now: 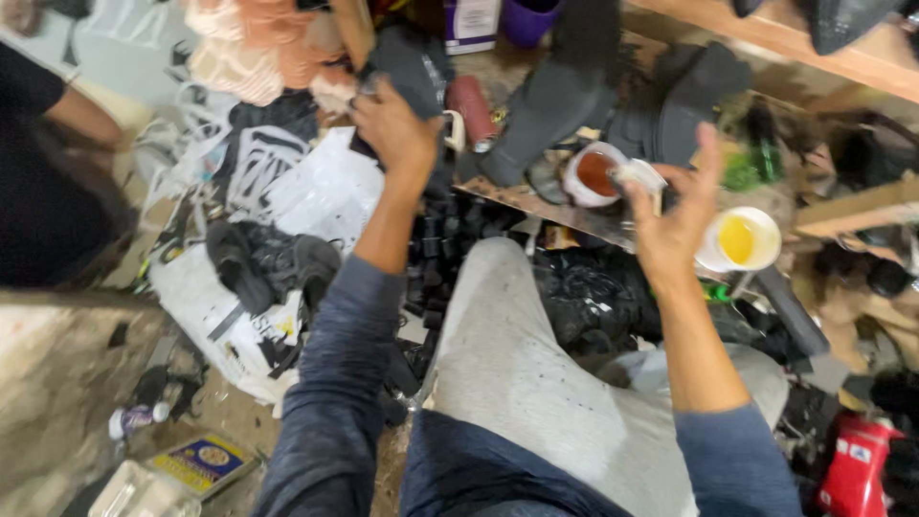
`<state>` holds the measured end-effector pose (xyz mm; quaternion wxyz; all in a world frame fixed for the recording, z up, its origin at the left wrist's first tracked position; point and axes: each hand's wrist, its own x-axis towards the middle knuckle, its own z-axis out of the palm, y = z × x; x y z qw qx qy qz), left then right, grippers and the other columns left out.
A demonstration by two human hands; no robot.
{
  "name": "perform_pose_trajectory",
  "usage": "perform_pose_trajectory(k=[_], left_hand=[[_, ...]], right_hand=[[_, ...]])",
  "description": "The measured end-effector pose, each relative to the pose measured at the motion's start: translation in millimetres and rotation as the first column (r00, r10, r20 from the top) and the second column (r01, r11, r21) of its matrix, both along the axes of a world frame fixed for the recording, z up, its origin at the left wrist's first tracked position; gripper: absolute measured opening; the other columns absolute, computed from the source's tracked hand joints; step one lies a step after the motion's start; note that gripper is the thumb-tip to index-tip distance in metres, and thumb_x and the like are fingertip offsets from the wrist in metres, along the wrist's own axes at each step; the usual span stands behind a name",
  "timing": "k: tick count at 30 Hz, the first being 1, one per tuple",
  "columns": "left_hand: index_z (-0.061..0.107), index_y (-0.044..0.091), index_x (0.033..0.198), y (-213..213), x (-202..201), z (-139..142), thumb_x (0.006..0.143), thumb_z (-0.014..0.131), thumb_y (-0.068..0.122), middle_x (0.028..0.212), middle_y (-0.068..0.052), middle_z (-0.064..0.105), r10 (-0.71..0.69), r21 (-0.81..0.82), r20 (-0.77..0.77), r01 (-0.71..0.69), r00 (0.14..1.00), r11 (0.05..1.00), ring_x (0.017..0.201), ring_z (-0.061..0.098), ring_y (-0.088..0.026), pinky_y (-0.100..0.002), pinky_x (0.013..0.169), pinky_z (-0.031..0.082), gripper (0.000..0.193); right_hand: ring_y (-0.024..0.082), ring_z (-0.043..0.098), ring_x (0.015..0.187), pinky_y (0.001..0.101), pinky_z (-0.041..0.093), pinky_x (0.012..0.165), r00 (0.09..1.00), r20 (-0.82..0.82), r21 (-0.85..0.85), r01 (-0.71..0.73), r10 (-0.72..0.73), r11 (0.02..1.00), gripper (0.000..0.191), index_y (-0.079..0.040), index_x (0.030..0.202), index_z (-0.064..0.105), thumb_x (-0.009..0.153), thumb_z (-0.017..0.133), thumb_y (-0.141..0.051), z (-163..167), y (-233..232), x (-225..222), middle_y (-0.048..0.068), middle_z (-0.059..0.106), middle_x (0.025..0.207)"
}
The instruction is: The person pours a liquid from a white container into a small cup, then uses a brush to apply the liquid to the surface of several black shoe parts. The person handles the parts one at a time, applying the liquid and placing them aside.
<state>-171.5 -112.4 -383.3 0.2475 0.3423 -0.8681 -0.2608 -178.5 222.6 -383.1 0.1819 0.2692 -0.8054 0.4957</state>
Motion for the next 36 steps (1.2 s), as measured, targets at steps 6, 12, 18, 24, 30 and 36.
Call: perform_pose_trajectory(k=[6, 12, 18, 24, 30, 36], left_hand=[[0.051, -0.001, 0.138, -6.4, -6.8, 4.5, 0.069, 0.088, 0.002, 0.119, -0.022, 0.056, -0.117, 0.159, -0.356, 0.184, 0.927, 0.97, 0.107, 0.06, -0.041, -0.047, 0.093, 0.053, 0.079], [0.052, -0.003, 0.146, 14.5, 37.8, 15.3, 0.085, 0.064, 0.001, 0.119, -0.018, 0.067, 0.243, 0.661, -0.74, 0.744, 0.627, 0.096, 0.1, 0.07, -0.03, -0.046, 0.093, 0.057, 0.062], [0.047, 0.003, 0.149, 74.3, 118.7, 23.7, 0.1, 0.054, 0.021, 0.134, -0.016, 0.063, 0.532, 0.385, -0.612, 0.808, 0.586, -0.446, 0.122, 0.065, -0.029, -0.057, 0.116, 0.047, 0.053], [0.044, 0.008, 0.16, 120.6, 139.9, 10.5, 0.115, 0.047, 0.026, 0.15, -0.016, 0.056, 0.583, 0.211, -0.594, 0.807, 0.554, -0.551, 0.133, 0.057, -0.032, -0.051, 0.109, 0.044, 0.049], [0.036, 0.007, 0.163, 165.5, 122.3, -10.2, 0.109, 0.042, 0.016, 0.158, -0.013, 0.047, 0.558, 0.384, -0.535, 0.771, 0.635, -0.508, 0.141, 0.051, -0.026, -0.048, 0.124, 0.039, 0.054], [0.034, 0.006, 0.164, 201.1, 120.3, 5.6, 0.112, 0.034, 0.013, 0.156, -0.017, 0.048, 0.459, 0.342, -0.654, 0.777, 0.601, -0.529, 0.135, 0.054, -0.03, -0.044, 0.118, 0.042, 0.053]], right_hand=[[0.033, 0.064, 0.099, 0.044, 0.042, 0.101, 0.993, -0.113, 0.396, 0.061, -0.017, 0.916, 0.093, -0.008, 0.165, 0.028, 0.09, 0.084, 0.001, -10.0, -2.1, -27.2, 0.011, 0.076, 0.109], [0.031, 0.064, 0.094, 0.0429, 0.037, 0.101, 0.996, -0.086, 0.44, 0.014, 0.027, 0.898, 0.099, -0.009, 0.165, 0.029, 0.083, 0.083, 0.002, -18.2, -7.9, -45.3, 0.01, 0.073, 0.102], [0.028, 0.067, 0.096, 0.0469, 0.035, 0.101, 0.999, 0.02, 0.487, -0.054, 0.051, 0.872, 0.101, -0.012, 0.165, 0.027, 0.083, 0.084, 0.001, -23.0, -9.8, -51.6, 0.01, 0.072, 0.104], [0.036, 0.063, 0.103, 0.0519, 0.038, 0.106, 1.0, 0.003, 0.467, 0.017, -0.021, 0.884, 0.101, -0.011, 0.166, 0.026, 0.084, 0.085, 0.003, 4.9, -10.0, -39.5, 0.011, 0.075, 0.106], [0.023, 0.07, 0.108, 0.0335, 0.057, 0.103, 0.996, 0.074, 0.111, -0.05, 0.042, 0.993, 0.094, -0.006, 0.165, 0.022, 0.097, 0.084, 0.009, 69.0, -3.7, 34.7, 0.016, 0.051, 0.151], [0.023, 0.07, 0.106, 0.0328, 0.053, 0.104, 0.985, 0.076, 0.002, -0.153, 0.153, 0.988, 0.098, -0.005, 0.163, 0.017, 0.092, 0.084, 0.008, 78.0, -7.4, 108.5, 0.011, 0.072, 0.114]])
